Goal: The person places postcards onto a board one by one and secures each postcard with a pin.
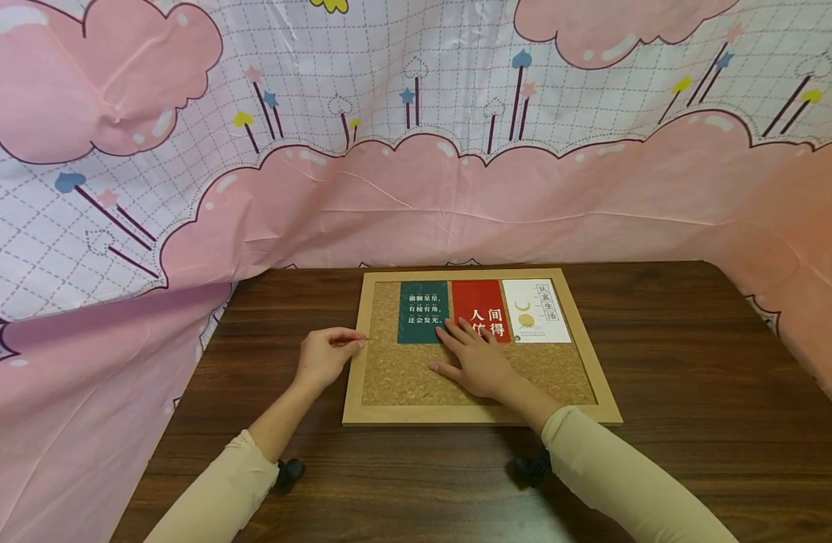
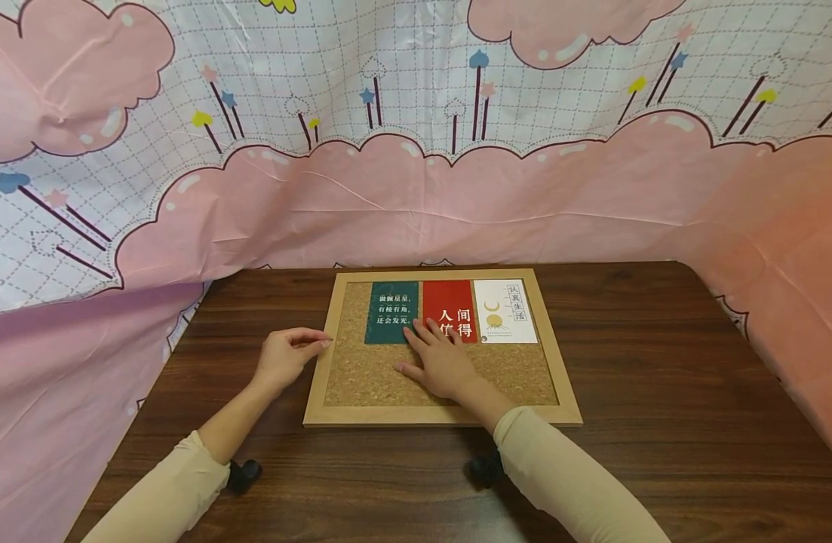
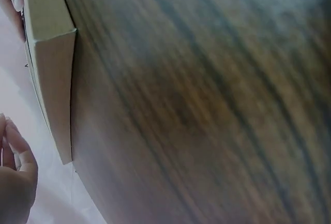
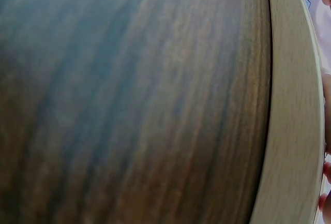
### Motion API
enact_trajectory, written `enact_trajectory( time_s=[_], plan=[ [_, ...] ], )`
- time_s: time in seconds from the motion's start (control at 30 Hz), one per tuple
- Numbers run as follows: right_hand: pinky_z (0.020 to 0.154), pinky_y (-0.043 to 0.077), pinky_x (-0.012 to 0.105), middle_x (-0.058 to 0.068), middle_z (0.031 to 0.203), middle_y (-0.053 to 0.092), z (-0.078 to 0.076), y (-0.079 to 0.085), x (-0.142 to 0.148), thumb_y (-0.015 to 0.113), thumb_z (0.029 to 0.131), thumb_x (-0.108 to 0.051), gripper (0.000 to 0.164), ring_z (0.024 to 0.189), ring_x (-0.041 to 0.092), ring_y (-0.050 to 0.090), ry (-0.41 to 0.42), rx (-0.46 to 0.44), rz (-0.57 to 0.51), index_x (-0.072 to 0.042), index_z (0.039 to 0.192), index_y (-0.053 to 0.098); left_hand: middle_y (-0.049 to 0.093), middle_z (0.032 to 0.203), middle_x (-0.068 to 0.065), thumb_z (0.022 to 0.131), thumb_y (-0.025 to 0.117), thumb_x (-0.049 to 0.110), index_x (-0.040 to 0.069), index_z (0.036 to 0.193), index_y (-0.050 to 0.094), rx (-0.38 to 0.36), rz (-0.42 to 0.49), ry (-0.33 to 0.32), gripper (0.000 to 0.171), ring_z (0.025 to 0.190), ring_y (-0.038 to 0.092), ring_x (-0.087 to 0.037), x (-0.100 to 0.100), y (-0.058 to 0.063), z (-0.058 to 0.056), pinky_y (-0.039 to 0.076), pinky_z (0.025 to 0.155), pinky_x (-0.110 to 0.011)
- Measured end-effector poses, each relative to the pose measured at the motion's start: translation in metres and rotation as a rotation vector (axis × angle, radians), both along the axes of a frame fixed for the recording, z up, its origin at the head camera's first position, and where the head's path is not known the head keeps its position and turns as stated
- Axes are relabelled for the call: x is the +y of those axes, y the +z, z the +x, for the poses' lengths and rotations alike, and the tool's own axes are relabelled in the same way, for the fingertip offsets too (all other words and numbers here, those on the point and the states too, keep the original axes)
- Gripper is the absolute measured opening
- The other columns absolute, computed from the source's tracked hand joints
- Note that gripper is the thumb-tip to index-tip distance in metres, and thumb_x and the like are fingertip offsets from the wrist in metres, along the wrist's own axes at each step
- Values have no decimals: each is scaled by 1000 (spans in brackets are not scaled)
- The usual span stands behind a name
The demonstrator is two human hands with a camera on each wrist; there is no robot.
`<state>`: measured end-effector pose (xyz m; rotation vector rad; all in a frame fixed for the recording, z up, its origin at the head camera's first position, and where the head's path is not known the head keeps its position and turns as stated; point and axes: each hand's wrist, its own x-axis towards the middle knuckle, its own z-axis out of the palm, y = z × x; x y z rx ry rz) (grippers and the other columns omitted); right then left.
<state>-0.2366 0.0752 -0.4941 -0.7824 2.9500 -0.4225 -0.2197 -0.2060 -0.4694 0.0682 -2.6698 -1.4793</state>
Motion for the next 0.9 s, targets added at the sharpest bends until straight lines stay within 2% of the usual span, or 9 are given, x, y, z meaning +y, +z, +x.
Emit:
enact_trajectory(
  time_s=[0.17,0.47,0.57,0.67,0.9],
  plan=[
    [115,22,64,8,160,25,0,1,0,45,94,-61,74,150,32,18,1,2,6,-18,153,31,76,91,-8,86,74,15,8,94,77,113,-45,-23,12,83,73,-19,5,0,1,58,66,-23],
    [115,22,64,8,160,26,2,2,0,46,94,-61,74,150,32,19,-1,1,0,-17,153,31,74,87,-7,85,73,6,4,89,76,461,-240,-102,6,74,68,-15,13,0,4,57,63,-29],
    [115,22,64,8,160,26,2,2,0,46,94,-61,74,150,31,18,-1,0,0,-17,153,31,72,85,-6,83,74,2,4,88,76,555,-307,-139,6,70,63,-12,15,-2,4,54,58,-26],
    [115,21,64,8,160,26,2,2,0,45,94,-61,74,150,31,18,-2,0,1,-17,153,31,72,85,-6,82,74,0,4,88,76,609,-343,-153,8,66,59,-10,15,-4,3,50,55,-22],
    [115,21,63,7,160,26,1,1,0,45,95,-61,74,150,31,19,-4,6,6,-18,153,31,72,85,-5,80,76,0,6,88,76,649,-349,-161,10,68,60,-10,15,-6,1,50,56,-23]
  ],
)
